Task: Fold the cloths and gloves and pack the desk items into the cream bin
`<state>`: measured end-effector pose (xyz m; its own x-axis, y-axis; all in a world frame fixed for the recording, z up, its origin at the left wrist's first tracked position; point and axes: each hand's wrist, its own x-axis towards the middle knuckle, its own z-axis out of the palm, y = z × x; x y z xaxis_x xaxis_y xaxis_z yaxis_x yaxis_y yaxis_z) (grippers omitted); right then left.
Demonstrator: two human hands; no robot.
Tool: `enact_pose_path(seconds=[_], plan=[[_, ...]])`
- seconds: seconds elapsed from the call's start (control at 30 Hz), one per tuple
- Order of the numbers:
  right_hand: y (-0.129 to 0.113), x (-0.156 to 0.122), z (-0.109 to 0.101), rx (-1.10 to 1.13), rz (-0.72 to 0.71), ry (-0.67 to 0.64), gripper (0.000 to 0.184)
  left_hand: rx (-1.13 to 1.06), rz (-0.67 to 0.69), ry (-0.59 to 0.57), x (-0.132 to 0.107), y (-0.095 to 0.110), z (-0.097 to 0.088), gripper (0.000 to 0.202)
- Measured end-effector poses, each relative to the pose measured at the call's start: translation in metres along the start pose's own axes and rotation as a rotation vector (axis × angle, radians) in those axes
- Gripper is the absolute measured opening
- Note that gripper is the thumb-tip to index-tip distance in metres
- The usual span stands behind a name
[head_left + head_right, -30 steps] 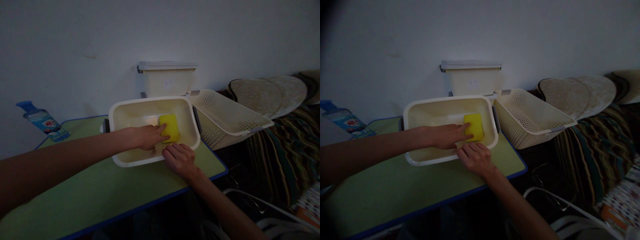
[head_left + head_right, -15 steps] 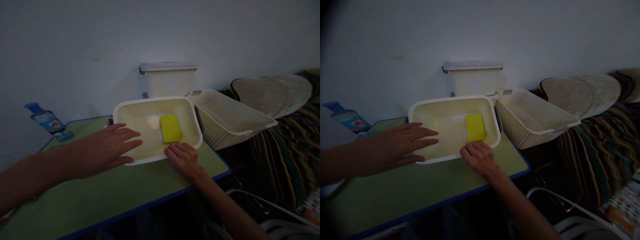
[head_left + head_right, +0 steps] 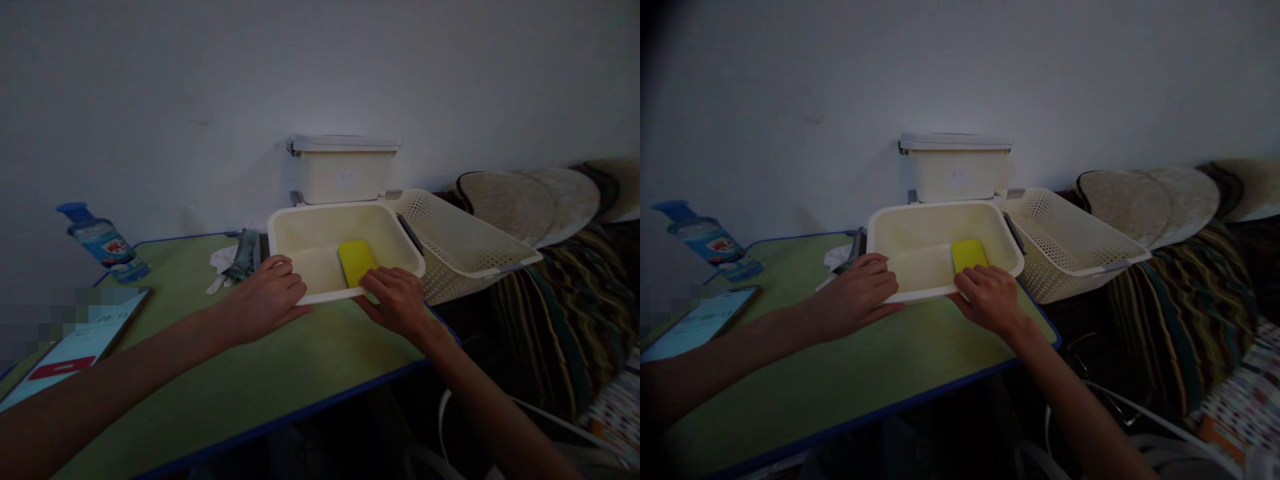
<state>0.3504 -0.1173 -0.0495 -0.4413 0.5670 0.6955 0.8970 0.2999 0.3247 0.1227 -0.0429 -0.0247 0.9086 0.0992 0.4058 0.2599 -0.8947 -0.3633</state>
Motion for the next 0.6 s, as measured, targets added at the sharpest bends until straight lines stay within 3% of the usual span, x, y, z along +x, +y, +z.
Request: enact_pose_path(seconds=[0.13,0.37,0.6], plan=[[0.017,0.007,0.003,0.037,0.051,-0.112,0.034,-0.038,-0.023,0.033,0.012,-0.004,0.009,0.038],[0.042,0.021,0.012,0.085,0.125,-0.216,0.042,-0.118,-0.135,-0.008,0.033,-0.017,0.02,0.037],[0.048,0.025,0.014,0.107,0.143,-0.264,0.045,-0.124,-0.148,-0.004,0.039,-0.02,0.027,0.037]])
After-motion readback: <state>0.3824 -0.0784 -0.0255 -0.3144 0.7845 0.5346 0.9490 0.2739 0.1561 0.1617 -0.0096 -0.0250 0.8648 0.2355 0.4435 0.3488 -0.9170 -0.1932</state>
